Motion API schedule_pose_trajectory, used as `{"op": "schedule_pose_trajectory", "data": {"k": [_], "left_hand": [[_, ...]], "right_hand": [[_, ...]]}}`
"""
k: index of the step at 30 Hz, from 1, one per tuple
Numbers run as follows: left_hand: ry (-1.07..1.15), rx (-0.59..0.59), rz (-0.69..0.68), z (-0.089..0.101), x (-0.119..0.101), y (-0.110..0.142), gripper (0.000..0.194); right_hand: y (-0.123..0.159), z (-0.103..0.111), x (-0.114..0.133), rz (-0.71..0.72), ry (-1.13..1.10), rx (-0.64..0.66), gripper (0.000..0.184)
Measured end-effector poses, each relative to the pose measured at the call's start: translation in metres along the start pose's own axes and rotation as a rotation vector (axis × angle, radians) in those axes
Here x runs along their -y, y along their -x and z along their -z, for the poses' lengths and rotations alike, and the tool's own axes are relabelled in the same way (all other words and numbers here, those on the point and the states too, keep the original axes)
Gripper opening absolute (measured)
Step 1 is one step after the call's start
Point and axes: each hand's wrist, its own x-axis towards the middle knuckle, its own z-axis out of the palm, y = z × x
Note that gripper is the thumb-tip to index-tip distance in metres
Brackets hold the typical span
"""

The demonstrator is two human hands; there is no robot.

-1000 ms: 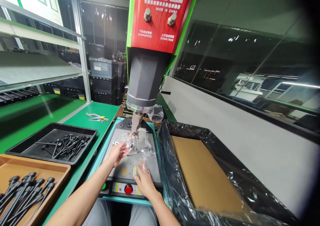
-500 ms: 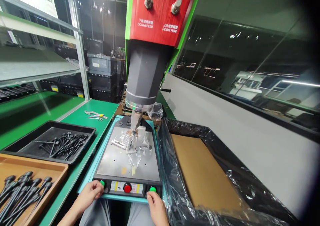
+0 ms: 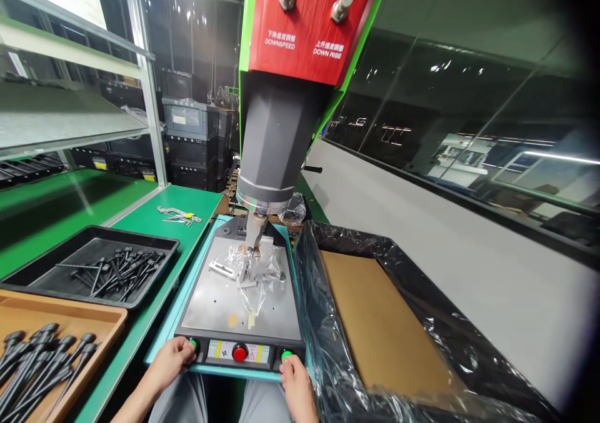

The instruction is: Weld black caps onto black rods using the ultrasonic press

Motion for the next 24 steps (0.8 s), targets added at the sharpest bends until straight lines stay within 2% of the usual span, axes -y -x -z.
{"op": "schedule_pose_trajectory", "data": {"k": [4,9,14,20,24], "left_hand": [[-0.060,0.013,-0.041,0.004,0.002,0.004,0.047],[-0.174,0.113,0.007,0.007,-0.007,0.026,0.030],[-0.161,0.216,-0.032,0.000,-0.021,0.044,0.034],[-0.094,0.240,-0.100,-0.009,-0.039,0.047,0.047],[-0.032,0.270,-0.149,-0.013,-0.046,0.038,0.049]], "right_hand": [[0.003,0.001,0.002,-0.025,-0.051,0.059,0.038],[0.018,0.000,0.002,-0.116,-0.069,0.330,0.028],[0.034,-0.011,0.009,-0.131,-0.058,0.511,0.020],[0.037,-0.013,0.032,-0.133,-0.069,0.547,0.018],[0.037,-0.011,0.052,-0.121,-0.123,0.546,0.020]]}}
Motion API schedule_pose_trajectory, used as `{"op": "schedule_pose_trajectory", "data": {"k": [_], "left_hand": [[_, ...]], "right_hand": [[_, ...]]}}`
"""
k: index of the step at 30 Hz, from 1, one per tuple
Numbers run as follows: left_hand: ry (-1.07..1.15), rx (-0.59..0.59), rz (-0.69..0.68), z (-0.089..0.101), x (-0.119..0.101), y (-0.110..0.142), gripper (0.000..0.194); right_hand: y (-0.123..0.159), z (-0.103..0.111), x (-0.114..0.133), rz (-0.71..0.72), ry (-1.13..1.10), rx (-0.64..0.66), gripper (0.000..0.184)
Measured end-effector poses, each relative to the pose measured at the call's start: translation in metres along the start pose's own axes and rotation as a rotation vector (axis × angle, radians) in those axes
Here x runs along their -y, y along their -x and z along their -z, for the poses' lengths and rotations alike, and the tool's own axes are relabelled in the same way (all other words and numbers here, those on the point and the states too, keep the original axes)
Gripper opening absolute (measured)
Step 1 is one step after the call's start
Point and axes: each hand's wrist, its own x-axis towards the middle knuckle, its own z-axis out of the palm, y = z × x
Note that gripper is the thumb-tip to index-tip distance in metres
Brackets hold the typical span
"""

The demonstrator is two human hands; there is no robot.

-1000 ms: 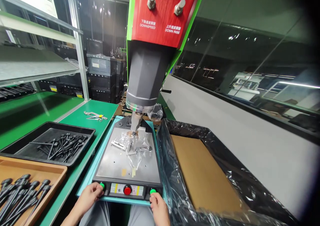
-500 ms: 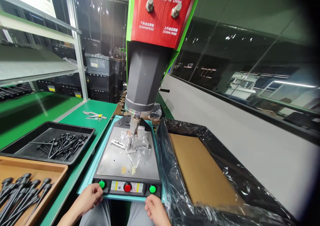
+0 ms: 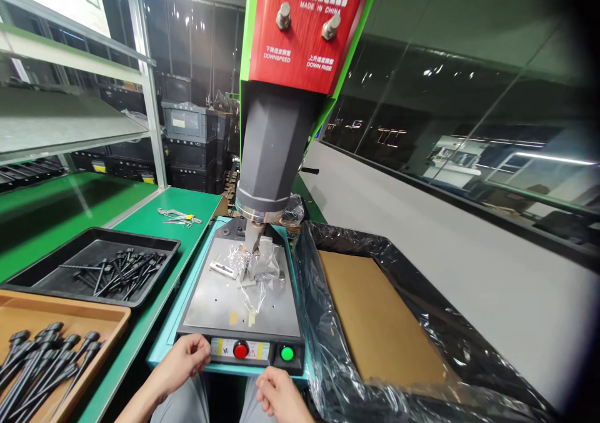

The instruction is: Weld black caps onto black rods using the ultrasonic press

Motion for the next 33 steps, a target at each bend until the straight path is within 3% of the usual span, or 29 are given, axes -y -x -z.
{"op": "schedule_pose_trajectory", "data": {"k": [4,11,15,18,22,26,30,33], "left_hand": [[0.049,-0.071,-0.074,0.001,-0.019,-0.026,0.046],[0.234,-0.303,-0.142,-0.003,-0.087,-0.084,0.057],[0.377,-0.344,-0.100,-0.009,-0.109,-0.106,0.053],[0.455,-0.315,-0.099,-0.014,-0.118,-0.112,0.041],[0.535,-0.289,-0.113,-0.019,-0.127,-0.112,0.023],[0.601,-0.280,-0.100,-0.023,-0.131,-0.112,0.009],[0.677,-0.266,-0.090,-0.025,-0.135,-0.114,0.005],[0.735,-0.266,-0.101,-0.027,-0.142,-0.115,0.003]], "right_hand": [[-0.003,-0.006,0.026,0.026,-0.042,0.026,0.021],[-0.031,-0.022,0.078,0.152,-0.048,0.148,0.024],[-0.055,-0.039,0.096,0.218,-0.034,0.191,0.033],[-0.072,-0.051,0.109,0.283,0.105,0.192,0.040],[-0.091,-0.060,0.127,0.505,0.294,0.015,0.051],[-0.110,-0.055,0.128,0.604,0.378,-0.217,0.056],[-0.128,-0.031,0.129,0.683,0.405,-0.564,0.056],[-0.141,-0.005,0.148,0.695,0.401,-0.743,0.052]]}}
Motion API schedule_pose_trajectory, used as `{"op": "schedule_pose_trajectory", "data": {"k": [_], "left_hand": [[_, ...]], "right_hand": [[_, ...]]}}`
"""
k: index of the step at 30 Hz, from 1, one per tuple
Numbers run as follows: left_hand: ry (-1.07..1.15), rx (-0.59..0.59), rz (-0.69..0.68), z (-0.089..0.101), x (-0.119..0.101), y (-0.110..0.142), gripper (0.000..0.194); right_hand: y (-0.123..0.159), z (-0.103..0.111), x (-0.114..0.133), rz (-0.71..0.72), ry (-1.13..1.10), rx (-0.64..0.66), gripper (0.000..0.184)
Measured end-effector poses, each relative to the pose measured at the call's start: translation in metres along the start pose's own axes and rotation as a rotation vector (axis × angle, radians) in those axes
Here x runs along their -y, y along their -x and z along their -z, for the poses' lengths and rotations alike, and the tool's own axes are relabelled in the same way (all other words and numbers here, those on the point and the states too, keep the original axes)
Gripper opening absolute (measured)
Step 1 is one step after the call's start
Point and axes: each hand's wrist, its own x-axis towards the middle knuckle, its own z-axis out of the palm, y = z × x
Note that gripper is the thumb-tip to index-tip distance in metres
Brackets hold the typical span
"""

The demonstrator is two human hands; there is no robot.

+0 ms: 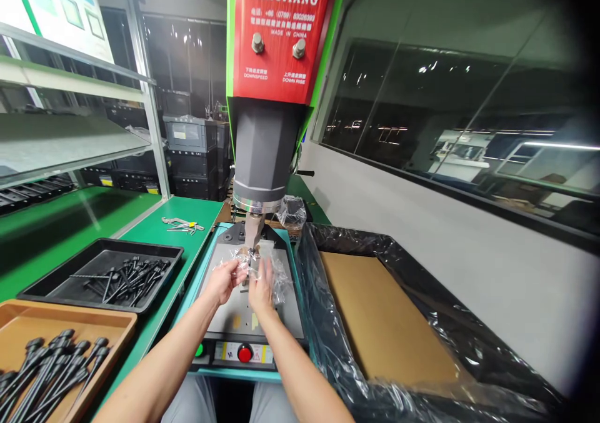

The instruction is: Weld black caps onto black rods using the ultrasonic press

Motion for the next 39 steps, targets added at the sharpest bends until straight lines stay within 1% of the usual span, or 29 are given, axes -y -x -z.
{"op": "schedule_pose_trajectory", "data": {"k": [2,4,6,7,10,14,17,19,21,25,27,29,31,33,34,35,37,38,39], "left_hand": [[0.032,-0.001,-0.006,-0.005,-0.005,-0.001,0.002],[0.056,-0.005,-0.011,-0.009,-0.011,-0.002,0.003],[0.076,-0.013,-0.013,-0.012,-0.016,-0.004,0.003],[0.083,-0.018,-0.012,-0.012,-0.017,-0.005,0.004],[0.099,-0.026,-0.012,-0.013,-0.020,-0.008,0.004],[0.115,-0.018,-0.019,-0.015,-0.021,-0.010,0.004],[0.117,-0.007,-0.016,-0.017,-0.020,-0.010,0.004],[0.107,-0.006,-0.015,-0.017,-0.018,-0.011,0.004],[0.089,-0.004,-0.015,-0.016,-0.013,-0.012,0.004],[0.026,-0.017,-0.006,-0.011,-0.004,-0.010,0.006],[-0.021,-0.032,0.011,-0.004,-0.001,-0.006,0.010],[-0.071,-0.033,0.035,0.007,0.002,0.004,0.017],[-0.114,-0.030,0.066,0.021,0.004,0.020,0.027],[-0.200,-0.017,0.089,0.038,0.007,0.043,0.034],[-0.263,0.018,0.089,0.046,0.008,0.056,0.037],[-0.337,0.084,0.076,0.053,0.009,0.069,0.039],[-0.489,0.294,0.009,0.063,0.010,0.096,0.039],[-0.549,0.393,-0.039,0.066,0.009,0.108,0.037],[-0.603,0.464,-0.093,0.067,0.008,0.118,0.033]], "right_hand": [[-0.027,0.005,0.003,-0.022,-0.028,0.023,0.049],[-0.051,0.008,0.009,-0.087,-0.086,0.104,0.043],[-0.070,0.009,0.016,-0.140,-0.135,0.169,0.036],[-0.076,0.009,0.018,-0.145,-0.155,0.189,0.033],[-0.084,0.015,0.022,-0.107,-0.214,0.205,0.027],[-0.083,0.029,0.025,-0.110,-0.308,0.182,0.028],[-0.072,0.035,0.026,-0.193,-0.411,0.231,0.031],[-0.058,0.038,0.024,-0.276,-0.503,0.321,0.033],[-0.037,0.040,0.021,-0.363,-0.601,0.442,0.036],[0.013,0.048,0.018,-0.529,-0.752,0.703,0.049],[0.035,0.053,0.021,-0.589,-0.801,0.793,0.054],[0.051,0.059,0.026,-0.618,-0.874,0.838,0.054],[0.060,0.064,0.034,-0.586,-0.939,0.817,0.051],[0.063,0.070,0.043,-0.466,-0.948,0.726,0.044],[0.064,0.074,0.048,-0.388,-0.924,0.671,0.041],[0.064,0.077,0.052,-0.310,-0.890,0.625,0.038],[0.063,0.083,0.061,-0.163,-0.812,0.562,0.032],[0.063,0.085,0.066,-0.101,-0.775,0.541,0.030],[0.064,0.087,0.070,-0.045,-0.744,0.522,0.027]]}}
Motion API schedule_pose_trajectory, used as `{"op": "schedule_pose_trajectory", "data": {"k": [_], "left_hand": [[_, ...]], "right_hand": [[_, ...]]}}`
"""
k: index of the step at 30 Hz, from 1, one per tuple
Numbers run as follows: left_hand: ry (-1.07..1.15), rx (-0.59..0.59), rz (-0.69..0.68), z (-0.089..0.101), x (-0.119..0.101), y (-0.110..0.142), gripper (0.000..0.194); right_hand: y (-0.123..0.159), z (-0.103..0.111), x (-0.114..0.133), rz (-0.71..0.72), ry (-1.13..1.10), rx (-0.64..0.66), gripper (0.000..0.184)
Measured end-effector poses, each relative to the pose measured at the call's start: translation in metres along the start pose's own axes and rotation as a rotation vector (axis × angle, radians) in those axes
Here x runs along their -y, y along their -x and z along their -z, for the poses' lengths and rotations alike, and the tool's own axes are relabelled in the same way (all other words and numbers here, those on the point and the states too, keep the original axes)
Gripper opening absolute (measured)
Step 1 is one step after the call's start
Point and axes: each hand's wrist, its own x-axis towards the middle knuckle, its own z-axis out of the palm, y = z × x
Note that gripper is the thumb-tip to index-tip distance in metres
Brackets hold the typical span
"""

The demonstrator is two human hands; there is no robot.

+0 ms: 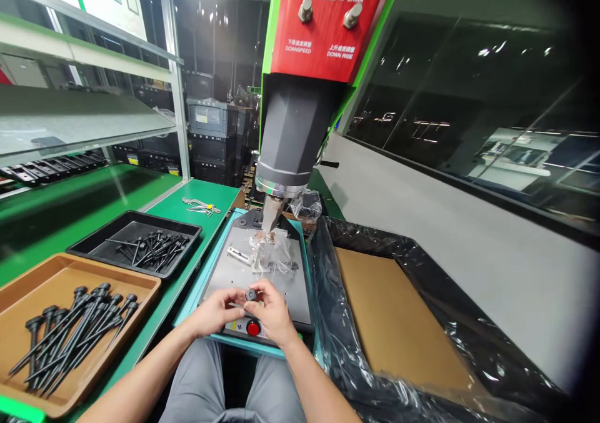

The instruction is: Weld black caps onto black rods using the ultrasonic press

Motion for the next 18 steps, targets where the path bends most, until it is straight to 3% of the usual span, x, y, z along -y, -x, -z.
{"op": "schedule_pose_trajectory", "data": {"k": [2,6,9,11,15,18], "left_hand": [[-0.119,0.003,-0.097,-0.005,-0.005,0.013,0.027],[-0.281,-0.170,-0.146,-0.007,-0.014,0.024,0.023],[-0.359,-0.281,-0.121,0.003,-0.021,0.041,0.021],[-0.432,-0.369,-0.127,0.018,-0.027,0.060,0.018],[-0.728,-0.677,-0.085,0.070,-0.034,0.115,0.016],[-1.001,-0.871,0.172,0.115,-0.029,0.156,0.017]], "right_hand": [[0.000,-0.006,0.007,0.080,0.054,0.004,0.024],[-0.001,-0.019,0.015,0.126,0.063,0.038,0.021],[0.000,-0.023,0.020,0.055,-0.012,0.060,0.041],[0.005,-0.019,0.023,-0.021,-0.062,0.028,0.054],[0.018,0.007,0.023,-0.129,-0.069,-0.066,0.051],[0.028,0.034,0.022,-0.197,-0.028,-0.134,0.056]]}}
